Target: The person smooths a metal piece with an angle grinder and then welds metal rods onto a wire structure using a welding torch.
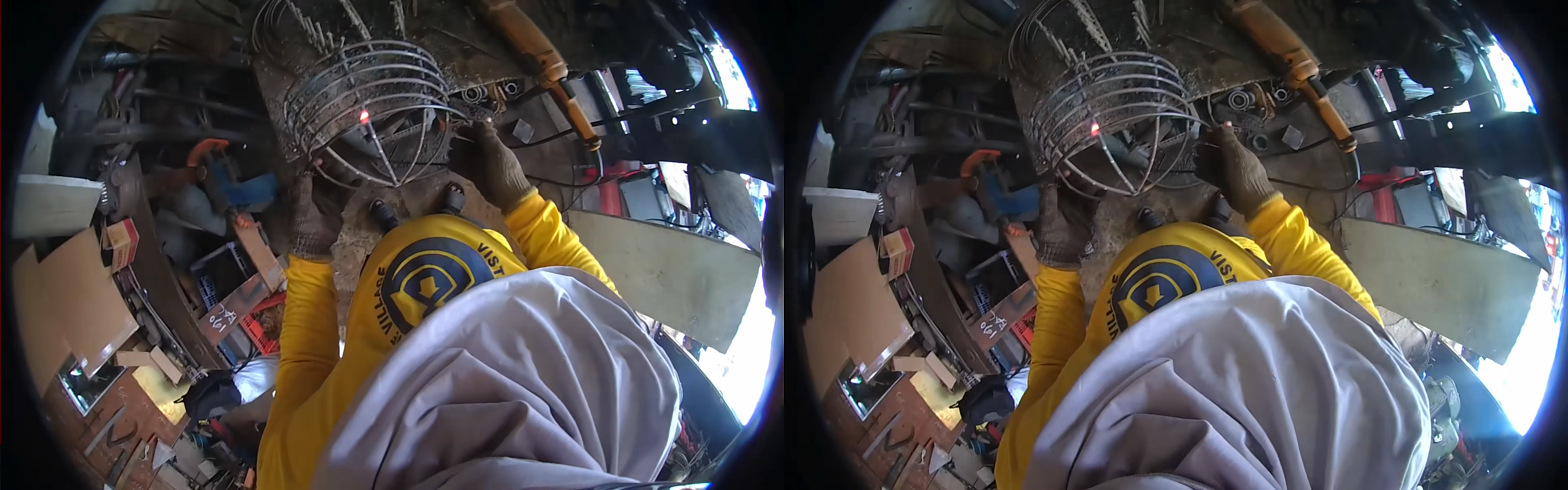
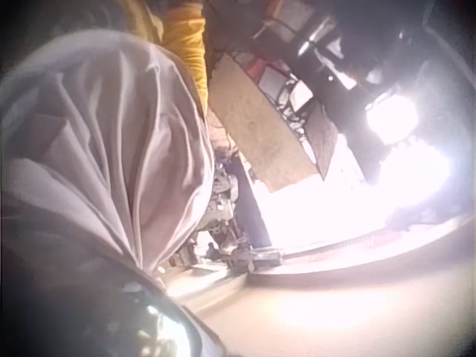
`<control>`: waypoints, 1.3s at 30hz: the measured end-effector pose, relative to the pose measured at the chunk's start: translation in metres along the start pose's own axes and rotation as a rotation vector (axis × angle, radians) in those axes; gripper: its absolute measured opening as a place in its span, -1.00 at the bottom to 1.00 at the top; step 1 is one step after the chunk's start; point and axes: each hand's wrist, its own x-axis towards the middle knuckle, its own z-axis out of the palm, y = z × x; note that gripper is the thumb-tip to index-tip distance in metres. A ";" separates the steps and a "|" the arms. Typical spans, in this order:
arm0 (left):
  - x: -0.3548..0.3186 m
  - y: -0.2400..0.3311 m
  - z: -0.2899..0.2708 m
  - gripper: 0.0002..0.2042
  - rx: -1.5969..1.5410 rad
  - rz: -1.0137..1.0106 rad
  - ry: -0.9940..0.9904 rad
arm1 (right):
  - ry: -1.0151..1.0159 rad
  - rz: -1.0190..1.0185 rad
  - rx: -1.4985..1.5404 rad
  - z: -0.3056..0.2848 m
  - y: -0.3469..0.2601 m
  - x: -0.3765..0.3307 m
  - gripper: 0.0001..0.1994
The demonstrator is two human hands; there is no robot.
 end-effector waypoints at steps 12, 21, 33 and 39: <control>0.007 -0.009 -0.002 -0.62 -0.129 0.000 -0.004 | -0.426 0.150 0.446 0.039 -0.004 0.012 -0.36; 0.008 -0.010 -0.020 -0.53 -0.149 -0.045 -0.002 | -0.341 0.163 0.439 0.025 0.001 0.021 -0.46; 0.013 -0.009 -0.036 -0.43 -0.155 -0.066 -0.079 | -0.343 0.127 0.442 0.025 0.006 0.023 -0.58; 0.012 -0.010 -0.039 -0.41 -0.115 -0.061 -0.024 | -0.288 0.124 0.454 0.030 0.005 0.021 -0.63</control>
